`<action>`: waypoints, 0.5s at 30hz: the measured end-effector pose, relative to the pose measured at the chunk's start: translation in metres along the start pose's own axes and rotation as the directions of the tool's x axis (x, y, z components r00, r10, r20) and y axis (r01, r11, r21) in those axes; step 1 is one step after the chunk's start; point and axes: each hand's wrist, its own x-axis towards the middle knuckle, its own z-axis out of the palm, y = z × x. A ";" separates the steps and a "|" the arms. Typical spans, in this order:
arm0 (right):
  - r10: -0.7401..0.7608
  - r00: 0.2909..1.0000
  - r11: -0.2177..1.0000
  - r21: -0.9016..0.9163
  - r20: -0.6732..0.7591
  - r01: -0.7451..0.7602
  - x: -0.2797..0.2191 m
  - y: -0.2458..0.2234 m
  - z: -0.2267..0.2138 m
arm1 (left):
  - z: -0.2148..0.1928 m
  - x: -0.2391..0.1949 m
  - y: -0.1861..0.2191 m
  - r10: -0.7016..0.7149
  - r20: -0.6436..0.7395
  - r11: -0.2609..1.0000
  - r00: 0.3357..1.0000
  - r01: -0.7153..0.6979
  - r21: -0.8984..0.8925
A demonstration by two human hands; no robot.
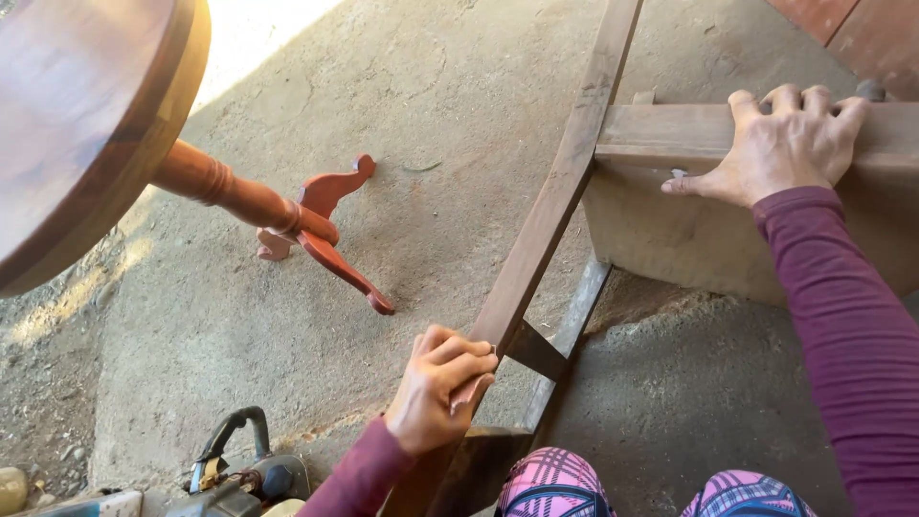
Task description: The person sands the legs and frame of a wooden chair using a sanding block. They work on different parts of the chair, including the legs and the seat frame, while sitting on the floor.
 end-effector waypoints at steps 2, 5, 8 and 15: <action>0.003 1.000 1.000 -0.011 0.013 -0.002 -0.002 -0.004 -0.009 | 0.012 0.022 -0.018 -0.007 0.015 1.000 1.000 0.006 0.029; 0.022 0.999 1.000 -0.021 0.030 -0.022 0.000 -0.006 -0.018 | 0.042 0.082 -0.056 -0.051 0.010 0.993 0.999 0.050 0.109; 0.041 0.998 0.999 -0.006 0.052 -0.041 0.001 -0.005 -0.017 | 0.069 0.131 -0.087 -0.087 -0.064 0.990 0.994 0.093 0.108; 0.007 1.000 0.999 0.035 0.012 -0.008 -0.001 0.001 0.000 | 0.011 0.036 -0.020 0.085 0.036 0.996 0.996 -0.084 -0.008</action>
